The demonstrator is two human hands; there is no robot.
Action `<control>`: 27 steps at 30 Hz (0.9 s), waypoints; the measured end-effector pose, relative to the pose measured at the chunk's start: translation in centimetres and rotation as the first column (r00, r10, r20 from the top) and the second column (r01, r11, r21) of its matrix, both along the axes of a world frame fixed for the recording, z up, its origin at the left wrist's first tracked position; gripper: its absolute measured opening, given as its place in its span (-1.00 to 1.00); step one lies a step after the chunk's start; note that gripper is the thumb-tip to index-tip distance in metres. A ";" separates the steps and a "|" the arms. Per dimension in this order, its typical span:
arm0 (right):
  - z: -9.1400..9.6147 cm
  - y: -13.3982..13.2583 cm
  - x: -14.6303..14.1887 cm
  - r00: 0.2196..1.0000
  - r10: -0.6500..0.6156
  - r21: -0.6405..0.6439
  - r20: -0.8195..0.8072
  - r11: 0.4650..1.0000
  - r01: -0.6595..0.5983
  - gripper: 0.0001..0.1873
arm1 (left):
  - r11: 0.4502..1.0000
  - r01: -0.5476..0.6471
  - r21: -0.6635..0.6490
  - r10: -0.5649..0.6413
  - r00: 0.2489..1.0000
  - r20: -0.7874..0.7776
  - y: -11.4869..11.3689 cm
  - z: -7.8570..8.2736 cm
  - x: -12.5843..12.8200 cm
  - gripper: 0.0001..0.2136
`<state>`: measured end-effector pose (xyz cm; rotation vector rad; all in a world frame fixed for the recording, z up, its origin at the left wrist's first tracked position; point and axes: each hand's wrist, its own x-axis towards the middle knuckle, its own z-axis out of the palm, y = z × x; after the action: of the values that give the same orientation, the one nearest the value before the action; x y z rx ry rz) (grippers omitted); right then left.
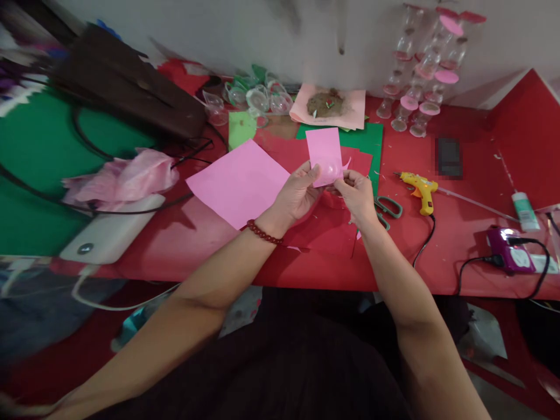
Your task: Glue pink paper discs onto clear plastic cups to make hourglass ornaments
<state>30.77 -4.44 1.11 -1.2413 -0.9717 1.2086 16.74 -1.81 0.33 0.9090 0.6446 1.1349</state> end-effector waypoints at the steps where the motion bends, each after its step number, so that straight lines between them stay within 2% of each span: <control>1: 0.0 0.0 0.1 1.000 -0.009 -0.009 -0.006 1.000 0.009 -0.89 | 1.000 0.000 -0.013 0.000 1.000 -0.012 0.1 0.0 -0.1 -0.58; 5: -0.1 0.3 0.6 0.998 -0.052 -0.012 -0.041 0.999 0.052 -0.86 | 0.998 -0.034 -0.046 0.033 0.999 -0.039 0.5 0.2 -0.7 -0.75; 9: -0.2 0.4 0.9 0.999 -0.046 -0.013 -0.026 0.999 0.046 -0.83 | 1.000 -0.031 0.006 0.031 0.996 -0.085 0.3 0.5 -0.9 -0.68; 19: -0.3 0.2 0.4 0.999 -0.015 -0.018 -0.047 1.000 0.014 -0.84 | 0.996 -0.088 0.001 0.086 0.977 -0.197 0.0 1.1 -1.0 -0.80; 24: -0.4 0.2 0.3 0.999 -0.024 -0.002 -0.048 1.000 0.023 -0.84 | 0.996 -0.092 -0.002 0.091 0.983 -0.158 0.1 0.9 -0.9 -0.90; 27: -0.3 0.1 0.3 0.999 -0.009 -0.004 -0.044 1.000 0.009 -0.85 | 0.990 -0.140 0.016 0.141 0.983 -0.115 0.3 0.6 -0.8 -0.99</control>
<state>31.11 -4.32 0.85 -1.2158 -0.9308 1.2261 15.92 -1.53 0.90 0.9530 0.8099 1.2174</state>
